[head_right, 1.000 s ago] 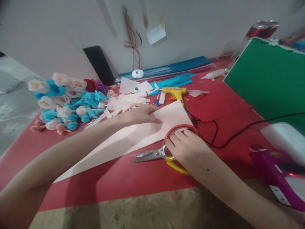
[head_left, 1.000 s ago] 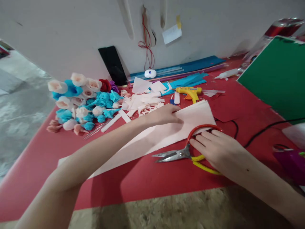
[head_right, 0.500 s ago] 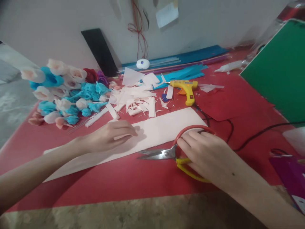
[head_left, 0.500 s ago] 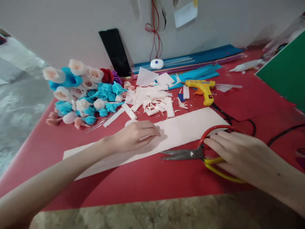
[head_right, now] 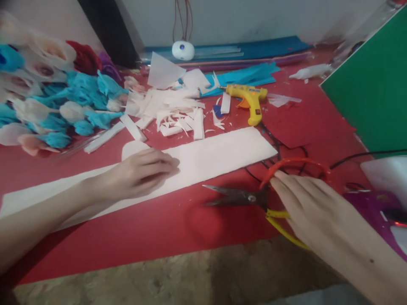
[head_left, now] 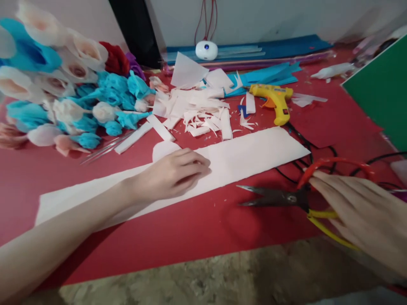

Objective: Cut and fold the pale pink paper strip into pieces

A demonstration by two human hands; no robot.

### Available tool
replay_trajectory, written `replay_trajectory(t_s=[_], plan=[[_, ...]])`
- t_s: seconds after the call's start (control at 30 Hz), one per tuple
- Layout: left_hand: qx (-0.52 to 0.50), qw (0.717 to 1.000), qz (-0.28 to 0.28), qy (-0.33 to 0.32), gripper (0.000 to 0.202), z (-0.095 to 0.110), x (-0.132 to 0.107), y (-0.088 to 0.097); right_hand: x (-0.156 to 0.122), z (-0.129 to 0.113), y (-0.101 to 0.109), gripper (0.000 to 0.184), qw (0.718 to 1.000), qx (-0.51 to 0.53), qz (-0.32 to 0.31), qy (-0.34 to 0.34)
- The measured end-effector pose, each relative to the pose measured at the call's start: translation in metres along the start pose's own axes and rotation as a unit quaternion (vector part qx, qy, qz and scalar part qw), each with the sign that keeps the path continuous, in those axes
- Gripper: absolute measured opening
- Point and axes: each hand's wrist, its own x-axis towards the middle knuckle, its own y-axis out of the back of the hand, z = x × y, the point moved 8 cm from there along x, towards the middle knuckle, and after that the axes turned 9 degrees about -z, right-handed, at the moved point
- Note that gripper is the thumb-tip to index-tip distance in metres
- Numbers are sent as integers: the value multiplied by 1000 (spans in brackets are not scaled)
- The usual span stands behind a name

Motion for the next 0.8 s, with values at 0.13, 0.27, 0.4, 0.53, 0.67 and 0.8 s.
replay_trajectory(t_s=[0.13,0.27,0.4,0.53,0.67,0.8], plan=[[10,1000,0,-7,23,0,0,-2,-11,-9,0,36,997,-48,5,65],[22,1000,8,-10,23,0,0,-3,-19,-4,-9,30,997,-50,-30,49],[16,1000,1,-5,23,-1,-1,-4,-23,3,-6,33,999,-25,4,21],[17,1000,-1,-1,23,-1,-2,-3,-21,9,-7,36,1000,-8,10,-9],[18,1000,-2,-2,23,0,-2,-3,-18,9,-8,40,1000,7,15,-8],[28,1000,5,-14,23,1,-2,-2,-16,10,-7,39,1000,6,15,-8]])
